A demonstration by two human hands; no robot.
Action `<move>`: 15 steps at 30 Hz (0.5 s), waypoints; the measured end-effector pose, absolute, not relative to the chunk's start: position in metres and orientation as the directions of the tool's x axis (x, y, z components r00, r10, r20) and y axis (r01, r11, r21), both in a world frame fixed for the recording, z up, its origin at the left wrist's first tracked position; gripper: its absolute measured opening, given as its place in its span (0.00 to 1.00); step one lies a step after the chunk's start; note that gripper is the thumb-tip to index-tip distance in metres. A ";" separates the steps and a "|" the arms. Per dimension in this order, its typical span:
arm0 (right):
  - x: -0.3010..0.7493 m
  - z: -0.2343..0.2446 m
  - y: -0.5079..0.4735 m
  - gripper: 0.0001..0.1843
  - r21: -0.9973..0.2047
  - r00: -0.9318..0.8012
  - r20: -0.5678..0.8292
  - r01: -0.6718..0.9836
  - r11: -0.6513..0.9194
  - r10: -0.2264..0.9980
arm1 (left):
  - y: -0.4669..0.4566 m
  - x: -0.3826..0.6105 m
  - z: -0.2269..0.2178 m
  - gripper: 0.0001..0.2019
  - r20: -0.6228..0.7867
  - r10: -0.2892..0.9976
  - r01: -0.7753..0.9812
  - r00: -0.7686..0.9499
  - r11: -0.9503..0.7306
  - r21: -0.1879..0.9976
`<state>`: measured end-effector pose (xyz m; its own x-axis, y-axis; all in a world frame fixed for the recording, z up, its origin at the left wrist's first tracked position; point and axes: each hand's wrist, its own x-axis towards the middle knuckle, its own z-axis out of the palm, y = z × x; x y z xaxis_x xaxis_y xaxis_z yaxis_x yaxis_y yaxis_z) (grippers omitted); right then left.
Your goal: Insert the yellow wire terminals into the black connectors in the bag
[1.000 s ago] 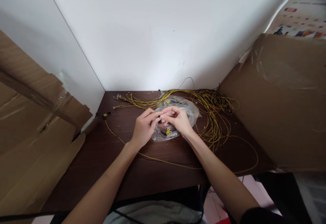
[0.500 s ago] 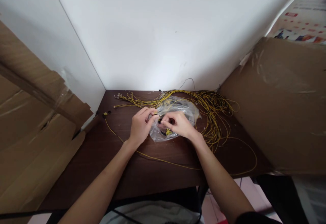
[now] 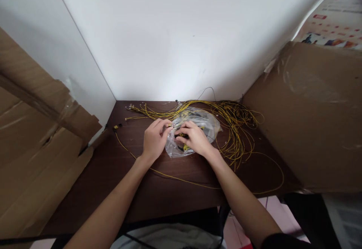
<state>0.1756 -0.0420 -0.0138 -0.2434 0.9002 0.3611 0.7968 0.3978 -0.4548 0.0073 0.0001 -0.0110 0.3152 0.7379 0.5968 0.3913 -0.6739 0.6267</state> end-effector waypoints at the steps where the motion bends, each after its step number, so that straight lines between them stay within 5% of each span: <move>1: 0.176 -0.015 -0.042 0.07 -0.455 -0.237 0.360 0.800 0.392 0.902 | 0.000 0.007 -0.010 0.06 0.601 0.736 0.389 0.311 -0.676 0.626; 9: 0.172 -0.010 -0.042 0.03 -0.505 -0.243 0.404 0.745 0.436 0.882 | -0.002 0.008 -0.009 0.09 0.601 0.721 0.335 0.346 -0.693 0.638; 15: 0.167 -0.003 -0.045 0.08 -0.818 -0.069 0.348 0.464 0.338 0.935 | -0.001 0.008 -0.012 0.09 0.594 0.712 0.313 0.374 -0.700 0.642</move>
<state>0.1672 -0.0453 -0.0027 -0.0687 0.9351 0.3477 0.4643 0.3384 -0.8185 0.0080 -0.0010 -0.0119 0.3740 0.7125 0.5937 0.3133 -0.6996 0.6422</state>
